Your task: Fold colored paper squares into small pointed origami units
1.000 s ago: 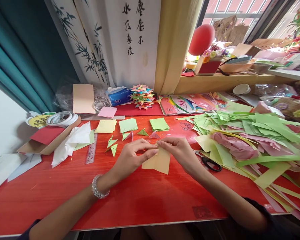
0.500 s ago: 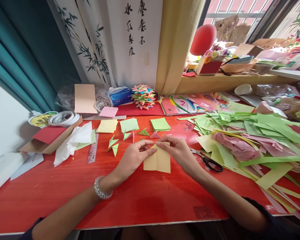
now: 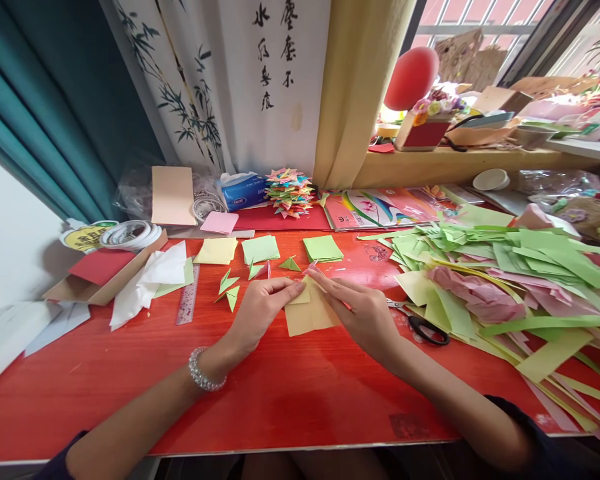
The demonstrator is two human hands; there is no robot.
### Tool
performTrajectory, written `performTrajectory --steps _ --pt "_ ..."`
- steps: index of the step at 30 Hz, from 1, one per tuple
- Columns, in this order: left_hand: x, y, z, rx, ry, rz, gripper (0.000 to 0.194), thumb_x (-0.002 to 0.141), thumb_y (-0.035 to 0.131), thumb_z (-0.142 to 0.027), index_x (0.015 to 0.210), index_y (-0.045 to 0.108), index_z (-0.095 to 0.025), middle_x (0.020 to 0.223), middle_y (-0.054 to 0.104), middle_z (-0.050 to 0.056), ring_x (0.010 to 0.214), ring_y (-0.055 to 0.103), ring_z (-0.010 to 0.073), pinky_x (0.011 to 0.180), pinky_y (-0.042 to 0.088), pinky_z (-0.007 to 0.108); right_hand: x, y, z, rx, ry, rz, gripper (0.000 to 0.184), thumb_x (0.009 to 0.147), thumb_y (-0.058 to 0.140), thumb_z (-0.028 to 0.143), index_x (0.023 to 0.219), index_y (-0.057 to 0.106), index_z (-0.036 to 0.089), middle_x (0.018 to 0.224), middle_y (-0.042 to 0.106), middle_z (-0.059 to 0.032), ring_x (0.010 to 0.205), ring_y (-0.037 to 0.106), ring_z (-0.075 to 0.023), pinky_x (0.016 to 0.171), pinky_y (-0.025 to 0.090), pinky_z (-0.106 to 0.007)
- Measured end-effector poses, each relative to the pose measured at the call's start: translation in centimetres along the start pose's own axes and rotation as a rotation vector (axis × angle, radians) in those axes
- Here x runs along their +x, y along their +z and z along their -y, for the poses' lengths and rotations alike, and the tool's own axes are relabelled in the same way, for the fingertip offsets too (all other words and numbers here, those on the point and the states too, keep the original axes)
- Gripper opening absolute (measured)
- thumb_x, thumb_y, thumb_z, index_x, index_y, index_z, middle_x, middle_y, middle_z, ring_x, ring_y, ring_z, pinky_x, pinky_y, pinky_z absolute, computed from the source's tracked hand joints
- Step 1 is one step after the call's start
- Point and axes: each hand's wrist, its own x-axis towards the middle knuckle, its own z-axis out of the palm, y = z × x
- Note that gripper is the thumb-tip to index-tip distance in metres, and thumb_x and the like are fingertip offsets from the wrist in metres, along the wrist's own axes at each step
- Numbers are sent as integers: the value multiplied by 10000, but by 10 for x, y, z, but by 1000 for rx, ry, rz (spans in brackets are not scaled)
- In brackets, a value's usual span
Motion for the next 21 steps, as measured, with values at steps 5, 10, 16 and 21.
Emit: performTrajectory --steps 5,10,16,21 --pt "-1 -2 -3 51 9 -18 254 768 556 -377 854 691 -179 722 652 13 686 560 160 605 435 255 2 -4 5 215 21 70 314 834 492 348 1127 590 297 1124 613 8 1042 560 -235 892 436 -366" --pt "-1 -1 -3 59 3 -4 236 766 557 -373 768 693 -180 673 634 -2 636 542 141 569 410 239 7 -7 5 613 328 146 307 809 514 403 1043 649 258 1002 672 -24 960 589 -233 806 472 -363" --pt "-1 -1 -2 68 -5 17 227 774 548 -361 754 677 -175 679 616 2 630 520 134 560 393 240 8 -6 1 848 491 308 298 776 568 386 996 674 215 858 682 -35 818 611 -173 718 476 -283" --pt "1 -1 -4 157 21 80 248 776 539 -367 662 634 -167 621 565 -15 586 478 115 547 359 237 8 -5 0 848 549 279 289 754 584 411 879 709 183 717 661 -28 661 591 -140 609 457 -246"
